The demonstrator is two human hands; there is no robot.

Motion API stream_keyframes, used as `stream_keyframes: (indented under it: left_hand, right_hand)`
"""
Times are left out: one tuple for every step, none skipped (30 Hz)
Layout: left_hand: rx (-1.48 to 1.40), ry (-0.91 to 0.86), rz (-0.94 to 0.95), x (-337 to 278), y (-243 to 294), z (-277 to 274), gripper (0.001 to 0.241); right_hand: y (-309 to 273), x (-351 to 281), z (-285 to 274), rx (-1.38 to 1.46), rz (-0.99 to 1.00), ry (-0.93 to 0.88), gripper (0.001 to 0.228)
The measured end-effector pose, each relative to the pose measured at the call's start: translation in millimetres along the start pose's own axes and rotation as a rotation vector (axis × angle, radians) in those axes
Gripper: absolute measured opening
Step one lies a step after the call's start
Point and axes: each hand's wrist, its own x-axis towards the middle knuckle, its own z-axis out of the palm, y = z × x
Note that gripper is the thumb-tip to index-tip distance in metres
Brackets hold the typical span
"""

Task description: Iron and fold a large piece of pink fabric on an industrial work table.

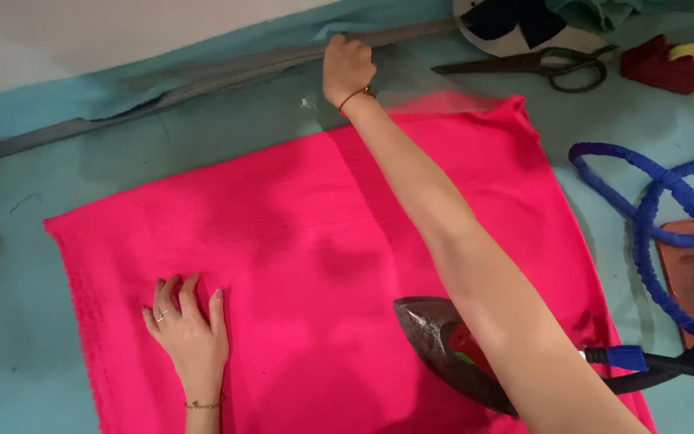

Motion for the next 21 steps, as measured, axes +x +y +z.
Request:
stream_keyframes:
  left_hand:
    - [-0.004, -0.001, -0.002, 0, 0, 0, 0.046]
    - [-0.009, -0.001, -0.003, 1, 0, 1, 0.046]
    - [-0.009, -0.003, -0.003, -1, -1, 1, 0.046]
    - [-0.008, -0.006, -0.001, -2, -2, 1, 0.046]
    - [-0.009, -0.005, 0.001, -1, -2, 2, 0.046]
    - [-0.009, -0.003, 0.001, -1, -1, 3, 0.046]
    - [-0.008, -0.001, 0.0, -1, -1, 3, 0.046]
    - [-0.007, 0.001, -0.002, 0, -1, 3, 0.046]
    - [-0.006, 0.002, -0.005, -1, -1, 1, 0.046]
    - [-0.009, -0.001, -0.007, -2, -1, 0, 0.046]
    - [-0.014, -0.002, -0.006, -1, -1, -1, 0.047]
    - [-0.016, 0.001, -0.008, -2, -1, 0, 0.047]
    - [-0.019, -0.002, -0.006, -2, -1, 0, 0.047]
    - [-0.022, -0.004, -0.005, -2, -1, 1, 0.047]
    - [-0.022, -0.001, -0.003, -2, -2, 1, 0.047]
    - [-0.017, -0.001, -0.006, -2, -2, 2, 0.047]
    - [-0.012, -0.001, -0.009, -2, -3, 2, 0.047]
    - [-0.012, 0.0, -0.007, -2, -3, 2, 0.047]
    - [-0.01, 0.0, -0.01, -3, -3, 2, 0.047]
    - [-0.009, -0.001, -0.014, -3, -3, 3, 0.047]
    - [-0.009, 0.001, -0.011, -2, -3, 2, 0.047]
  right_hand:
    - [-1, 1, -4, -0.052, -0.044, -0.016, 0.02]
    - [-2, 2, -8, -0.105, -0.087, -0.032, 0.011]
    - [3, 3, -17, -0.105, -0.087, -0.034, 0.011]
    - [9, 4, -27, -0.125, -0.203, -0.05, 0.015]
    - [14, 8, -38, -0.145, -0.321, -0.062, 0.018]
    - [27, 15, -45, -0.145, -0.322, -0.06, 0.018]
    - [39, 22, -51, -0.166, -0.442, -0.101, 0.019]
    - [50, 29, -57, -0.187, -0.562, -0.142, 0.02]
    - [65, 36, -61, -0.186, -0.566, -0.142, 0.02]
    - [80, 44, -64, -0.227, -0.666, -0.167, 0.018]
    - [96, 54, -69, -0.271, -0.766, -0.189, 0.017]
    - [96, 60, -80, -0.272, -0.768, -0.187, 0.017]
    - [99, 65, -93, -0.343, -0.824, -0.175, 0.017]
    - [101, 70, -105, -0.414, -0.88, -0.162, 0.016]
    - [110, 79, -102, -0.414, -0.879, -0.159, 0.016]
    - [120, 88, -99, -0.456, -0.894, -0.09, 0.012]
    - [129, 96, -96, -0.497, -0.908, -0.021, 0.009]
    - [130, 98, -97, -0.498, -0.907, -0.019, 0.009]
    - [130, 101, -97, -0.522, -0.897, 0.089, 0.009]
    - [130, 103, -97, -0.546, -0.884, 0.197, 0.01]
    - [122, 99, -110, -0.547, -0.882, 0.199, 0.01]
